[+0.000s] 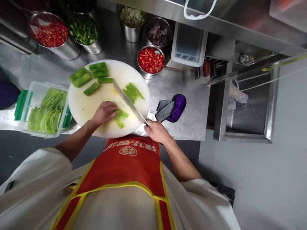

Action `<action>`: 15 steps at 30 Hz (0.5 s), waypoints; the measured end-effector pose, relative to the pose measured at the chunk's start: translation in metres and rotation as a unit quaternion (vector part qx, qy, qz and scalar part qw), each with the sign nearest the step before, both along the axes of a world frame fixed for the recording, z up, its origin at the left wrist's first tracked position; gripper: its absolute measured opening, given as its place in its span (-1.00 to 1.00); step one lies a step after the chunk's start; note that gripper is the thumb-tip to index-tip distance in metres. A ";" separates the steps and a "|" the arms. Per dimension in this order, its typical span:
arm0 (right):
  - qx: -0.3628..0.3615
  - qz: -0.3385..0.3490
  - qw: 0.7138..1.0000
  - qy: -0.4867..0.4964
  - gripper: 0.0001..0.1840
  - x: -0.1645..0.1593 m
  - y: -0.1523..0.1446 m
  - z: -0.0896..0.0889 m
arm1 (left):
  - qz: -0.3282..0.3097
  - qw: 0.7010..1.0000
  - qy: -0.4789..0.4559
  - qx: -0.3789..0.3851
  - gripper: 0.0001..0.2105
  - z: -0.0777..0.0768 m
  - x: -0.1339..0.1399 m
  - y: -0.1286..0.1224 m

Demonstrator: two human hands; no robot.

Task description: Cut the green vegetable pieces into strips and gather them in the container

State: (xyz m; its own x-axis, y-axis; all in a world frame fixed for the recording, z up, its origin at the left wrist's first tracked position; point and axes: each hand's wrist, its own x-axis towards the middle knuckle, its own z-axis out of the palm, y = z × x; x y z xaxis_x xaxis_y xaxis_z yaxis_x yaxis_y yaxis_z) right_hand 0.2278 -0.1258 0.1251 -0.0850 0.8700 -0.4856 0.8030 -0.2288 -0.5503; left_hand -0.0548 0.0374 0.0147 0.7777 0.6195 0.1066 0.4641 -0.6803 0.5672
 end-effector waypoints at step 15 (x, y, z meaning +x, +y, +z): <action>-0.042 0.077 0.996 -0.008 -0.77 0.024 0.014 0.003 | -0.108 0.972 0.209 -0.020 -0.65 0.037 0.012 0.008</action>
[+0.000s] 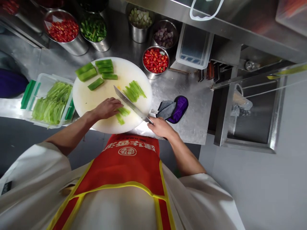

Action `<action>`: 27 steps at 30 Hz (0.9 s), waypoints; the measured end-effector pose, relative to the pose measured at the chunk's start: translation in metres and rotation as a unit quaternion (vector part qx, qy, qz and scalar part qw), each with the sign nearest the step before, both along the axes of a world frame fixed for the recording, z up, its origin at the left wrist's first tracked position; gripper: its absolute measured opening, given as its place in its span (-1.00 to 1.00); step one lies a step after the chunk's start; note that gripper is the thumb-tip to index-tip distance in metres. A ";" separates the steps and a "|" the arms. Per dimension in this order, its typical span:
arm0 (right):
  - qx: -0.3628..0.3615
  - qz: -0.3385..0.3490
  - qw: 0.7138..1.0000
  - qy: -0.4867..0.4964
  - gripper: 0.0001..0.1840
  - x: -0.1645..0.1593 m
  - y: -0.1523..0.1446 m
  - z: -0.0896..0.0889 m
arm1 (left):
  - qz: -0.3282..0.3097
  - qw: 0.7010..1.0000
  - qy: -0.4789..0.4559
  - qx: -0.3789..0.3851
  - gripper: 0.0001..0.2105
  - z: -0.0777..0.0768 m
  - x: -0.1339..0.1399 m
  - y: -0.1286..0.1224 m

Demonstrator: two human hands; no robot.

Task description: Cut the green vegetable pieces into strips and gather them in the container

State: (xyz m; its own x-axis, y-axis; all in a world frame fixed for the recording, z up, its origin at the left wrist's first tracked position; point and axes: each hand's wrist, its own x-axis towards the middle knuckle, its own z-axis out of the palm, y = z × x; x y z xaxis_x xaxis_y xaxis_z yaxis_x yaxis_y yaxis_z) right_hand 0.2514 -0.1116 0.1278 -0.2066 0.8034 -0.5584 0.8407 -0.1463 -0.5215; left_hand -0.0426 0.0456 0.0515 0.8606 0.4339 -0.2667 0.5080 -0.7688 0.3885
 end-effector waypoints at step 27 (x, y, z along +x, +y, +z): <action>-0.013 -0.088 0.993 0.080 -0.78 0.001 -0.011 -0.011 | 0.158 0.980 -0.095 0.078 -0.69 -0.046 0.025 -0.090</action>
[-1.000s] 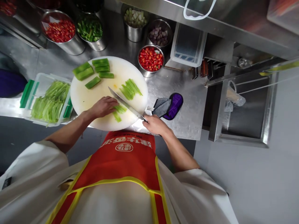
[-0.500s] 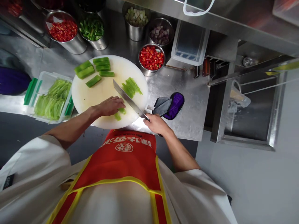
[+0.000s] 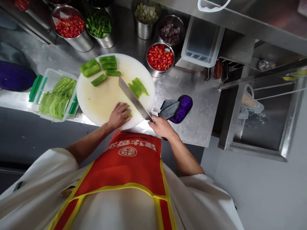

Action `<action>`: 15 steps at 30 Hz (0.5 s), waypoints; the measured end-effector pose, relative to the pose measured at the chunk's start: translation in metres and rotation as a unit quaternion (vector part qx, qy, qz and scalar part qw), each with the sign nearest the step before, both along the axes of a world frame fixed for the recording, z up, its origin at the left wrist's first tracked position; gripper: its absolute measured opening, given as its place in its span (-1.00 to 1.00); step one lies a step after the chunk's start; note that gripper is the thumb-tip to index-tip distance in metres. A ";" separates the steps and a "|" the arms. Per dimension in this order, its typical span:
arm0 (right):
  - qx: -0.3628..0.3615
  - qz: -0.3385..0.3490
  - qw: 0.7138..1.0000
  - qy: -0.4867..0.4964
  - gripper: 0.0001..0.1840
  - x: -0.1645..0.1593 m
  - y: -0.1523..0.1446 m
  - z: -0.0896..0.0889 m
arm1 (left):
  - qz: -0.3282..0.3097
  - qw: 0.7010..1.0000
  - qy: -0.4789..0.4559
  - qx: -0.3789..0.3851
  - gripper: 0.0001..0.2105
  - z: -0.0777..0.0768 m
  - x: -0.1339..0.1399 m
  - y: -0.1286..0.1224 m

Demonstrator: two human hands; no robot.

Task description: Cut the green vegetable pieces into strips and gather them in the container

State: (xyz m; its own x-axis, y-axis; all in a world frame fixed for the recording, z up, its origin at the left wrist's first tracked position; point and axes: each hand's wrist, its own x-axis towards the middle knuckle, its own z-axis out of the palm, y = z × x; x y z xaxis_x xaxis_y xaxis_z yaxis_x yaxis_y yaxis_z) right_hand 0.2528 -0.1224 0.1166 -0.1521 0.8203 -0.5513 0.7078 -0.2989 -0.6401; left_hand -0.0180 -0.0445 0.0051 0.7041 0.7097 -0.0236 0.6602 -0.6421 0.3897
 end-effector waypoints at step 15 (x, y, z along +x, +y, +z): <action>-0.024 0.045 0.998 -0.028 -0.83 -0.013 -0.026 0.006 | -0.036 0.997 0.042 -0.046 -0.35 0.013 -0.048 -0.007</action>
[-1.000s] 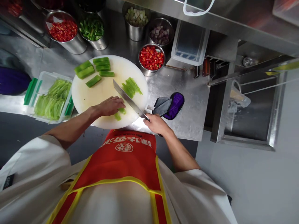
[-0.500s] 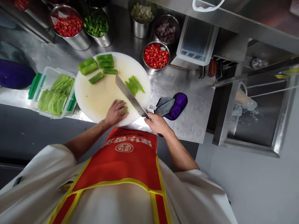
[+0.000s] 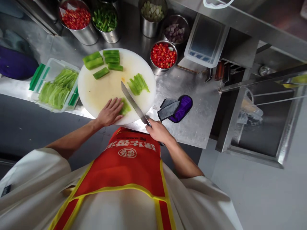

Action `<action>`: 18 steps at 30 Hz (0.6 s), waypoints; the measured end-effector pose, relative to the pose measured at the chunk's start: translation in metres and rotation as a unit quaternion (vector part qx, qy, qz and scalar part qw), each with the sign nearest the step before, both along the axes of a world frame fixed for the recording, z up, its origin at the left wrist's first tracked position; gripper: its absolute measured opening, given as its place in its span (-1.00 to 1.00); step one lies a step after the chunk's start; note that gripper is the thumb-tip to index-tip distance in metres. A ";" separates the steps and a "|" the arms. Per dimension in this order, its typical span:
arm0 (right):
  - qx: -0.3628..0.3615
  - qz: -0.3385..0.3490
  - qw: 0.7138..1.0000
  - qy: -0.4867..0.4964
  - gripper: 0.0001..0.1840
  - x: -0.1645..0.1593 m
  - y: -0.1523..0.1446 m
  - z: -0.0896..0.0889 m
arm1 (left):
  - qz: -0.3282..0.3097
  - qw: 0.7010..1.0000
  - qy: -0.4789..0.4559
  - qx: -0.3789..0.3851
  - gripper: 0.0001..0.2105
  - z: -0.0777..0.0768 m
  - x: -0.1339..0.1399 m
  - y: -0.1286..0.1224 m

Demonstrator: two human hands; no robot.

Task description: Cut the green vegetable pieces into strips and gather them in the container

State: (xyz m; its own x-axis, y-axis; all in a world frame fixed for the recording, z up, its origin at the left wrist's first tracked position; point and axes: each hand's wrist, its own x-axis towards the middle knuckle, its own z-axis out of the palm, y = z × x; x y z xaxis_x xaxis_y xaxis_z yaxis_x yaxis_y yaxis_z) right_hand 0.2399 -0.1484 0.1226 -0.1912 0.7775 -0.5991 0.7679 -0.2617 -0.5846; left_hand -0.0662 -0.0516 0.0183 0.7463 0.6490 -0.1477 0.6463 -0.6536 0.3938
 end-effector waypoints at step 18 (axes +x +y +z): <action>0.001 -0.050 0.999 -0.013 -0.78 -0.025 -0.023 -0.009 | 0.066 0.993 -0.088 -0.029 -0.31 -0.002 -0.017 0.002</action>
